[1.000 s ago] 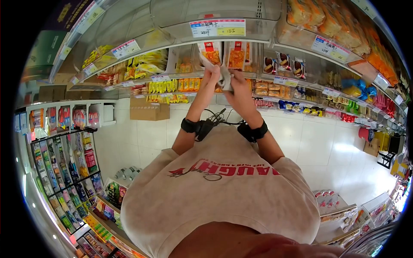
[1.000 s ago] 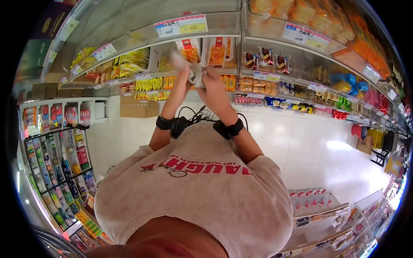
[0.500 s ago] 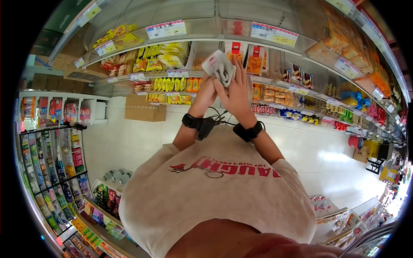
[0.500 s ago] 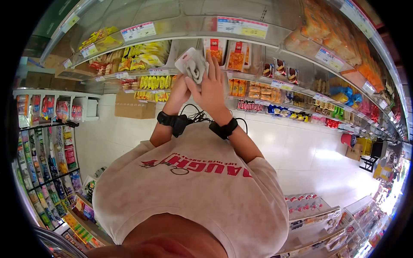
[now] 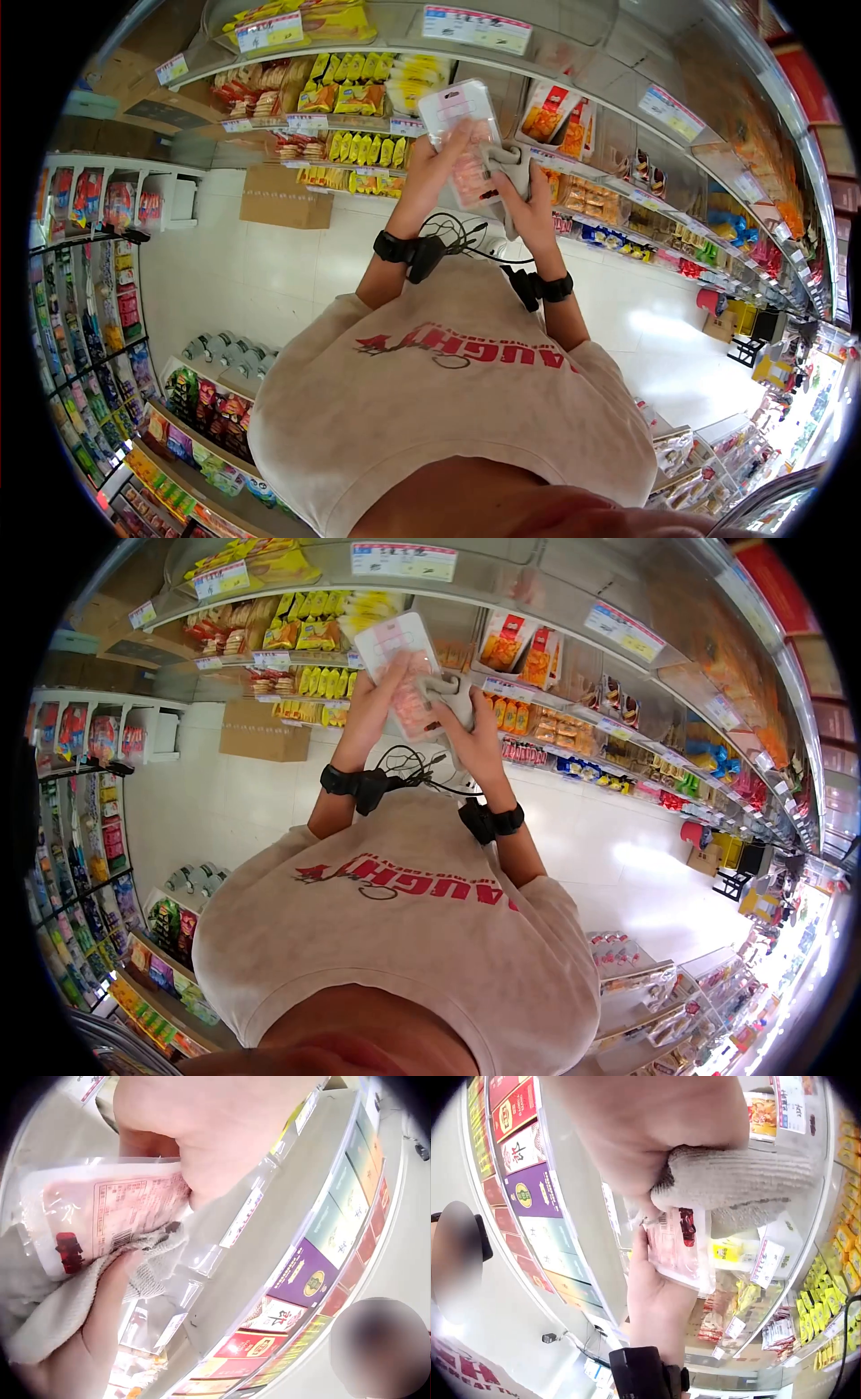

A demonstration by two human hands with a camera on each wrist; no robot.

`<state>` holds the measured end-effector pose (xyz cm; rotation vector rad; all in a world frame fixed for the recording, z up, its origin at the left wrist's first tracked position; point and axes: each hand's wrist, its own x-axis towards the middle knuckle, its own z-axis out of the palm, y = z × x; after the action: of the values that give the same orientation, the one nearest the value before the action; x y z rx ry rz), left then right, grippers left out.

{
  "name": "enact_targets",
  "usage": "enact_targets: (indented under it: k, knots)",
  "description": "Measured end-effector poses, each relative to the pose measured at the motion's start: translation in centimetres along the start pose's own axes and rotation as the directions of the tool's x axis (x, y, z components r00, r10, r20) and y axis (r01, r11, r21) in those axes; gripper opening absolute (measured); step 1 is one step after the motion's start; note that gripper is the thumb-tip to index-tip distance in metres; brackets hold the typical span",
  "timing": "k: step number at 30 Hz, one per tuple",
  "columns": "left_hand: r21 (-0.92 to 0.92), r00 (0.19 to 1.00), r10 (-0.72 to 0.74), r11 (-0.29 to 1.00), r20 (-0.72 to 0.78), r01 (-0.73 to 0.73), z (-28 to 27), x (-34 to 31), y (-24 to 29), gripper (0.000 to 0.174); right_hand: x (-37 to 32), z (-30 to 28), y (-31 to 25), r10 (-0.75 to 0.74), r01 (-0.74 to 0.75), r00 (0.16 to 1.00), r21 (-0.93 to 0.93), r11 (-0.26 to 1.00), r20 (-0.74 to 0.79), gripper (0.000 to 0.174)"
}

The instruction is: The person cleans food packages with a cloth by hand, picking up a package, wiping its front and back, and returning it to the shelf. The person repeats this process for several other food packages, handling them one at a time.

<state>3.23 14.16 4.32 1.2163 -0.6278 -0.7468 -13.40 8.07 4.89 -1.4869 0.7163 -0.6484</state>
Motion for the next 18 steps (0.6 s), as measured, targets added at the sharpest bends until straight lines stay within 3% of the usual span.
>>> enact_targets:
  k: [1, 3, 6, 9, 12, 13, 15, 18]
  knots:
    - [0.048, 1.0, 0.022, 0.999, 0.0, -0.022, -0.5, 0.0, 0.0, 0.035, -0.2, 0.5, 0.1, 0.037, -0.037, 0.999, 0.008, 0.999, 0.007, 0.039]
    - [-0.029, 0.999, -0.031, 0.999, 0.03, 0.031, -1.1, -0.2, 0.4, 0.034, -0.6, 1.3, 0.7, 0.113, -0.113, 0.993, 0.022, 0.993, 0.019, 0.041]
    - [-0.043, 0.992, -0.084, 0.995, 0.089, 0.089, -2.1, -0.4, 1.5, 0.032, -1.5, 2.5, 1.4, 0.104, -0.105, 0.994, -0.055, 0.993, -0.027, 0.044]
    - [0.003, 0.989, -0.087, 0.996, 0.119, 0.088, -2.8, -0.4, 1.2, 0.031, -1.7, 3.9, 0.8, 0.014, 0.002, 0.983, 0.085, 0.996, -0.183, 0.04]
    - [0.025, 0.986, -0.074, 0.997, 0.152, 0.071, -2.7, -0.6, 1.4, 0.031, -1.4, 5.2, -1.2, -0.116, 0.135, 0.96, 0.059, 0.989, -0.256, 0.042]
    - [0.027, 0.984, -0.069, 0.998, 0.166, 0.065, -2.5, -0.6, 1.6, 0.03, -1.3, 4.5, -0.5, -0.191, 0.16, 0.954, -0.144, 0.977, -0.231, 0.042]
    - [0.029, 0.988, -0.006, 1.0, 0.152, 0.002, -1.6, -0.8, 1.8, 0.03, -1.1, 2.8, 0.9, -0.316, 0.201, 0.938, -0.52, 0.83, -0.142, 0.042]
    - [0.063, 0.991, 0.012, 0.998, 0.132, -0.02, -0.6, -1.1, 1.8, 0.03, -1.3, 1.4, -0.1, -0.157, 0.126, 0.983, -0.275, 0.953, -0.092, 0.036]
